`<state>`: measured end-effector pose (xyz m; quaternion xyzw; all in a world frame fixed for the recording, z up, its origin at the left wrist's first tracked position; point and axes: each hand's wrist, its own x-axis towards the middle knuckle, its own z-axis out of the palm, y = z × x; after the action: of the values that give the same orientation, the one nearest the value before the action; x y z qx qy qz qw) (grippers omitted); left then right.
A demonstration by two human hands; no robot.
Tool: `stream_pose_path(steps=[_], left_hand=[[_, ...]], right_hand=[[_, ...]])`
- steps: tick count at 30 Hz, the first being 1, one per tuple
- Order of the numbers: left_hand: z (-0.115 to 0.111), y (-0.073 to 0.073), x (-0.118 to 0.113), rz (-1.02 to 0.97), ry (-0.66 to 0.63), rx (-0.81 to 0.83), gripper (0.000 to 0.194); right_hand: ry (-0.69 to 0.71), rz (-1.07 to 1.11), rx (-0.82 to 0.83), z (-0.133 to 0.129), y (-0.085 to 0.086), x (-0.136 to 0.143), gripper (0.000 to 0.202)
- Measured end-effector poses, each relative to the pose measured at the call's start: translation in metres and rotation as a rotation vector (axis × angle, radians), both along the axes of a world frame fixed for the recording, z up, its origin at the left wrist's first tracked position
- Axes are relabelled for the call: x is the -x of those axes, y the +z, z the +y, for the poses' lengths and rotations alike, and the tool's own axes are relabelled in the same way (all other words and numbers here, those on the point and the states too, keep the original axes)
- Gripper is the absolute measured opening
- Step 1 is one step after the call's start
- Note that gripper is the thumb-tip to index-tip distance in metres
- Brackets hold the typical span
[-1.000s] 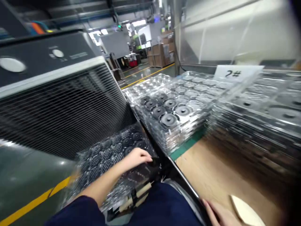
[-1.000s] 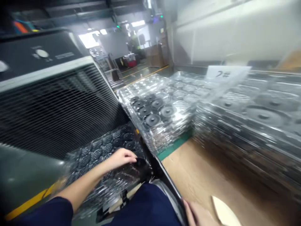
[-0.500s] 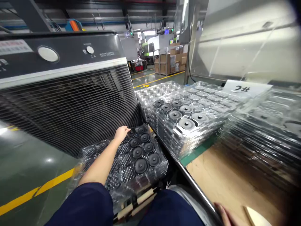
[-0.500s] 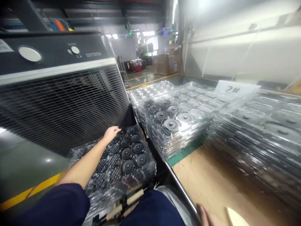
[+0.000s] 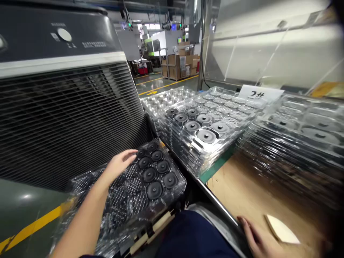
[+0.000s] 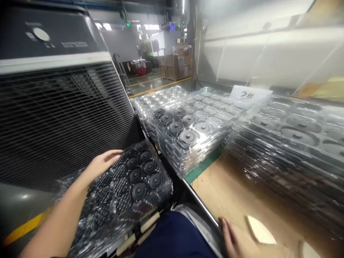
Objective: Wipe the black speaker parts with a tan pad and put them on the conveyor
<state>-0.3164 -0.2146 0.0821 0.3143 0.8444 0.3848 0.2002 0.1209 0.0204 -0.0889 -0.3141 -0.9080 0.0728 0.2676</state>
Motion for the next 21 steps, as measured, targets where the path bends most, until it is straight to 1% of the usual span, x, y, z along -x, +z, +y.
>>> stream_pose_path(steps=[2, 3, 4, 5, 6, 7, 8, 10, 12, 14, 15, 17, 19, 21], left_hand=[[0.009, 0.013, -0.029, -0.29, -0.278, 0.004, 0.059], [0.017, 0.016, -0.045, -0.445, -0.422, 0.013, 0.065], [0.028, 0.017, -0.061, -0.593, -0.55, 0.031, 0.07], [0.043, 0.015, -0.077, -0.716, -0.647, 0.032, 0.073], [0.06, 0.011, -0.093, -0.81, -0.707, 0.01, 0.073], [0.079, 0.004, -0.11, -0.878, -0.735, -0.028, 0.074], [0.099, -0.004, -0.128, -0.927, -0.737, -0.083, 0.07], [0.137, -0.02, -0.164, -0.974, -0.702, -0.173, 0.055], [0.166, -0.032, -0.197, -0.997, -0.702, -0.176, 0.04], [0.186, -0.038, -0.22, -1.011, -0.678, -0.162, 0.029], [0.194, -0.041, -0.227, -1.016, -0.667, -0.149, 0.027], [0.21, -0.046, -0.233, -1.002, -0.661, -0.104, 0.025], [0.225, -0.055, -0.234, -0.947, -0.673, -0.051, 0.026], [0.24, -0.068, -0.235, -0.876, -0.694, -0.011, 0.031]], right_hand=[[-0.025, -0.004, 0.036, -0.002, -0.003, 0.0, 0.035], [-0.033, -0.005, 0.054, -0.003, -0.004, 0.0, 0.035], [-0.039, -0.003, 0.072, -0.004, -0.004, 0.001, 0.036], [-0.041, -0.003, 0.09, -0.004, -0.003, 0.002, 0.035], [-0.039, -0.001, 0.107, -0.005, -0.001, 0.003, 0.035], [-0.037, 0.002, 0.124, -0.006, 0.002, 0.005, 0.034], [-0.036, 0.005, 0.141, -0.007, 0.007, 0.007, 0.033], [-0.035, 0.008, 0.174, -0.009, 0.019, 0.012, 0.032], [-0.027, -0.006, 0.209, -0.009, 0.038, 0.016, 0.034], [-0.011, -0.041, 0.242, -0.005, 0.061, 0.015, 0.036], [-0.005, -0.065, 0.254, -0.002, 0.074, 0.011, 0.036], [-0.013, -0.119, 0.26, 0.006, 0.104, -0.005, 0.03], [-0.051, -0.18, 0.243, 0.015, 0.139, -0.029, 0.02], [-0.112, -0.251, 0.204, 0.023, 0.175, -0.059, 0.016]])
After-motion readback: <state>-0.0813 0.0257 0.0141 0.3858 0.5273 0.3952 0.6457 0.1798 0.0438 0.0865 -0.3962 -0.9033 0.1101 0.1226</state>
